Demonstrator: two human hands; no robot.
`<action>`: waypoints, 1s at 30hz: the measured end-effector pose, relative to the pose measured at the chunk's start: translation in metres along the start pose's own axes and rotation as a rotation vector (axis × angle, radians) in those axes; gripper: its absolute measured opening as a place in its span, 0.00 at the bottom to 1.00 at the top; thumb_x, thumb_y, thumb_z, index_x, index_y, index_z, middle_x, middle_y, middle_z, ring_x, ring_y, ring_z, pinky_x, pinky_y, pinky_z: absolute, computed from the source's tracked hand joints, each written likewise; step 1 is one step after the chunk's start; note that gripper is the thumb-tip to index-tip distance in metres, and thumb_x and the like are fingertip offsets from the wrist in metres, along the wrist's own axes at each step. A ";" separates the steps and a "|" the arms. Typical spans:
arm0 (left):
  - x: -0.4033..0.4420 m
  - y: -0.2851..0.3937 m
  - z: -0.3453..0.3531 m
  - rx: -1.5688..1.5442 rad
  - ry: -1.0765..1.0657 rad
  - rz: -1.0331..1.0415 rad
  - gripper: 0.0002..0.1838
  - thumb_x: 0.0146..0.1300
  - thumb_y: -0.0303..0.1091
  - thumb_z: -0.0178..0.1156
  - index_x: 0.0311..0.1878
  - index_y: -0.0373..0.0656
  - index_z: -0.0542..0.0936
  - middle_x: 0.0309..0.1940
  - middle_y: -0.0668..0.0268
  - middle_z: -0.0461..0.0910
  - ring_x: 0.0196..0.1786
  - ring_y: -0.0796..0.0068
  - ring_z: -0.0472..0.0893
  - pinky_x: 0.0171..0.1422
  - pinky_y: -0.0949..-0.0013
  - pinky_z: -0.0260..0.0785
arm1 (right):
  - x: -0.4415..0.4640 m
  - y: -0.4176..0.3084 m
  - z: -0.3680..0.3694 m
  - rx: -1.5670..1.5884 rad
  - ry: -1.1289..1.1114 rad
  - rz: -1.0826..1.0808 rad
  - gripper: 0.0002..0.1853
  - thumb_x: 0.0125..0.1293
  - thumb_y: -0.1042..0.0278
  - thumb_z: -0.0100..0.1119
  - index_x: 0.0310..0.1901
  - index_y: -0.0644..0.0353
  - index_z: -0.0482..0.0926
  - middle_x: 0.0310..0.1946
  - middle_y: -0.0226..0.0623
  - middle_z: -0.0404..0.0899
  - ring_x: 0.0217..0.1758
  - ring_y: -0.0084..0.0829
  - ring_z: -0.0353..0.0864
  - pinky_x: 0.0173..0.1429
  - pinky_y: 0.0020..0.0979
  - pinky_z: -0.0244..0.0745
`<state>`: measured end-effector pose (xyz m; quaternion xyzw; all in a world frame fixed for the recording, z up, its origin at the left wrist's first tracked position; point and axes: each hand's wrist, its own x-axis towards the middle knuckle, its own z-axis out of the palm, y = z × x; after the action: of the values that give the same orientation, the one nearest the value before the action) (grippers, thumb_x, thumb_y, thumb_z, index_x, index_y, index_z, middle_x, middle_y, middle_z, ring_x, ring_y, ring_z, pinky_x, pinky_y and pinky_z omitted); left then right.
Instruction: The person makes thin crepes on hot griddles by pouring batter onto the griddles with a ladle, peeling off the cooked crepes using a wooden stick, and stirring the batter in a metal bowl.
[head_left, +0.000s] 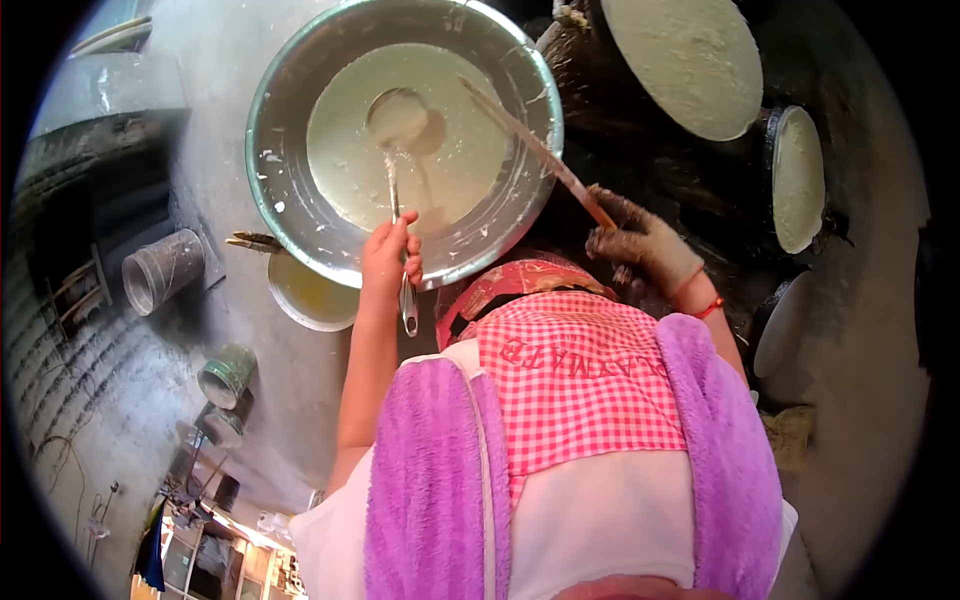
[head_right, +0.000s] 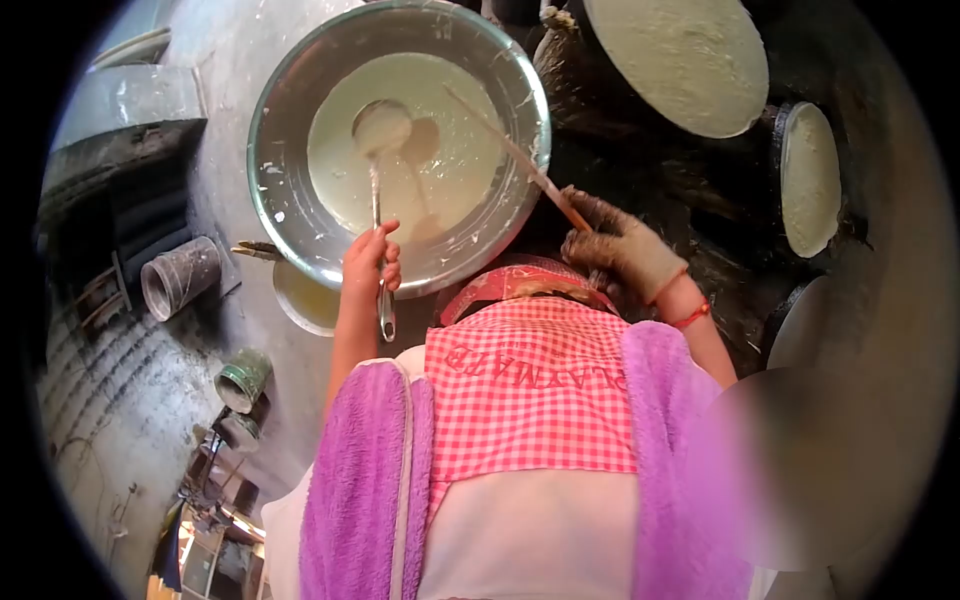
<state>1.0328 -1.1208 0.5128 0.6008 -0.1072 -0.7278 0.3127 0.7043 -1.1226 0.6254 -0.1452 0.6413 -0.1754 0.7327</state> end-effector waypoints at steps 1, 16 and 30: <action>0.011 -0.005 -0.005 -0.009 0.004 -0.013 0.15 0.72 0.39 0.51 0.53 0.38 0.73 0.23 0.71 0.69 0.15 0.83 0.65 0.15 0.75 0.57 | 0.012 -0.011 -0.004 -0.106 0.037 0.092 0.36 0.57 0.77 0.64 0.69 0.59 0.64 0.54 0.36 0.77 0.46 0.20 0.76 0.49 0.20 0.73; 0.156 -0.039 -0.017 0.849 0.148 0.001 0.15 0.72 0.40 0.49 0.40 0.36 0.73 0.22 0.55 0.77 0.20 0.62 0.78 0.25 0.58 0.70 | 0.116 0.012 0.018 -0.384 -0.070 -0.143 0.28 0.63 0.71 0.61 0.66 0.57 0.70 0.49 0.32 0.81 0.44 0.21 0.77 0.47 0.24 0.73; -0.015 -0.043 0.095 -0.594 -0.483 0.123 0.10 0.74 0.40 0.49 0.42 0.44 0.73 0.12 0.79 0.56 0.08 0.82 0.57 0.10 0.71 0.55 | 0.023 0.040 -0.051 -1.338 0.132 -0.865 0.20 0.60 0.55 0.60 0.56 0.42 0.79 0.35 0.49 0.78 0.36 0.49 0.83 0.42 0.45 0.78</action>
<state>0.9306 -1.0992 0.5257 0.2878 0.0020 -0.8276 0.4819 0.6594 -1.0969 0.5805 -0.7791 0.5395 -0.0303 0.3180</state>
